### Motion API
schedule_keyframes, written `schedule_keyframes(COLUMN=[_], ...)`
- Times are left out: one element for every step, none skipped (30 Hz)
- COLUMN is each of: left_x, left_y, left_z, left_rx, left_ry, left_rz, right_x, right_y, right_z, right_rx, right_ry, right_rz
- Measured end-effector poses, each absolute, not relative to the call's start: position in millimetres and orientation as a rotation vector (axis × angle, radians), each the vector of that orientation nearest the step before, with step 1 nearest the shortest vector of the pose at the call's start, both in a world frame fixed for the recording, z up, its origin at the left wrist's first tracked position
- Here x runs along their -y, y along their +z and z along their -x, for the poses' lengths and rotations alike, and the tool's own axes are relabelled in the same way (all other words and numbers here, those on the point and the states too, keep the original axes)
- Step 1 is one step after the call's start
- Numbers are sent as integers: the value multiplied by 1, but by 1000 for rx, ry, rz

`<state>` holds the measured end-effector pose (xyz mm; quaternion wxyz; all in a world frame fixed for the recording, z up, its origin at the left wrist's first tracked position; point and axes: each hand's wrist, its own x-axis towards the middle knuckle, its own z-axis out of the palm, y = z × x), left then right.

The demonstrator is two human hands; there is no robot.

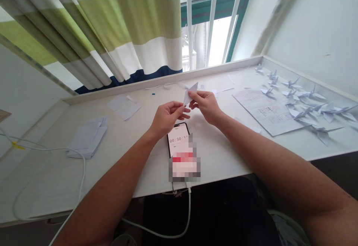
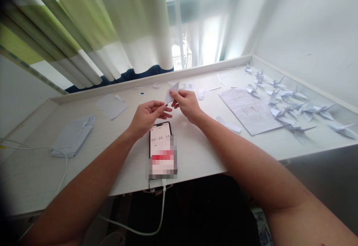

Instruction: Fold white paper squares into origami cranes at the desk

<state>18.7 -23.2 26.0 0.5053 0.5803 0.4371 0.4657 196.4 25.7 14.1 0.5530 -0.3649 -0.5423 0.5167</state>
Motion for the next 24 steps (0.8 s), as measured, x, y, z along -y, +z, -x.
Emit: schedule_keyframes(left_x=[23, 23, 23, 23, 23, 24, 24, 24, 24, 23, 23, 23, 23, 23, 23, 23, 23, 23, 23, 22, 22, 22, 22, 22], left_y=[26, 26, 26, 26, 26, 26, 27, 27, 27, 27, 27, 27, 27, 27, 27, 26, 26, 26, 25, 25, 25, 25, 25, 25], left_z=[-19, -19, -19, -19, -18, -18, -18, -18, -18, -17, -17, -17, -17, -17, -17, -18, -18, -18, -18, -18, -18, -17, -17, -16], left_rx=[-1050, -1045, -1038, -1033, -1027, -1023, -1020, -1018, -1015, -1012, -1009, -1008, -1008, -1008, -1007, -1005, -1002, -1000, -999, -1000, -1002, -1004, -1008, -1014], left_ry=[1130, 1133, 1132, 1129, 1124, 1116, 1106, 1094, 1083, 1074, 1071, 1071, 1074, 1077, 1080, 1080, 1079, 1081, 1083, 1085, 1087, 1088, 1089, 1084], left_rz=[-1406, -1413, -1420, -1426, -1427, -1421, -1407, -1387, -1365, -1344, -1324, -1306, -1288, -1271, -1253, -1236, -1222, -1210, -1201, -1194, -1188, -1181, -1174, -1166], right_x=[-26, -26, -26, -26, -26, -26, -26, -26, -26, -25, -25, -24, -24, -23, -22, -21, -20, -20, -19, -19, -19, -19, -20, -20], right_y=[14, 14, 14, 14, 13, 13, 12, 12, 12, 12, 12, 12, 12, 12, 13, 13, 14, 14, 15, 15, 15, 15, 14, 14], right_z=[-196, -196, -196, -196, -196, -197, -197, -196, -196, -196, -196, -195, -194, -193, -193, -192, -191, -191, -190, -190, -190, -190, -190, -190], right_rx=[1284, 1289, 1295, 1300, 1305, 1308, 1311, 1315, 1320, 1328, 1335, 1342, 1348, 1354, 1358, 1361, 1364, 1365, 1366, 1367, 1366, 1365, 1362, 1358], right_ry=[1227, 1234, 1239, 1244, 1246, 1244, 1238, 1228, 1216, 1206, 1196, 1187, 1178, 1168, 1156, 1142, 1129, 1121, 1116, 1115, 1114, 1112, 1106, 1096], right_rz=[860, 856, 852, 849, 847, 846, 845, 843, 838, 831, 823, 817, 813, 813, 813, 813, 809, 800, 787, 774, 762, 752, 744, 740])
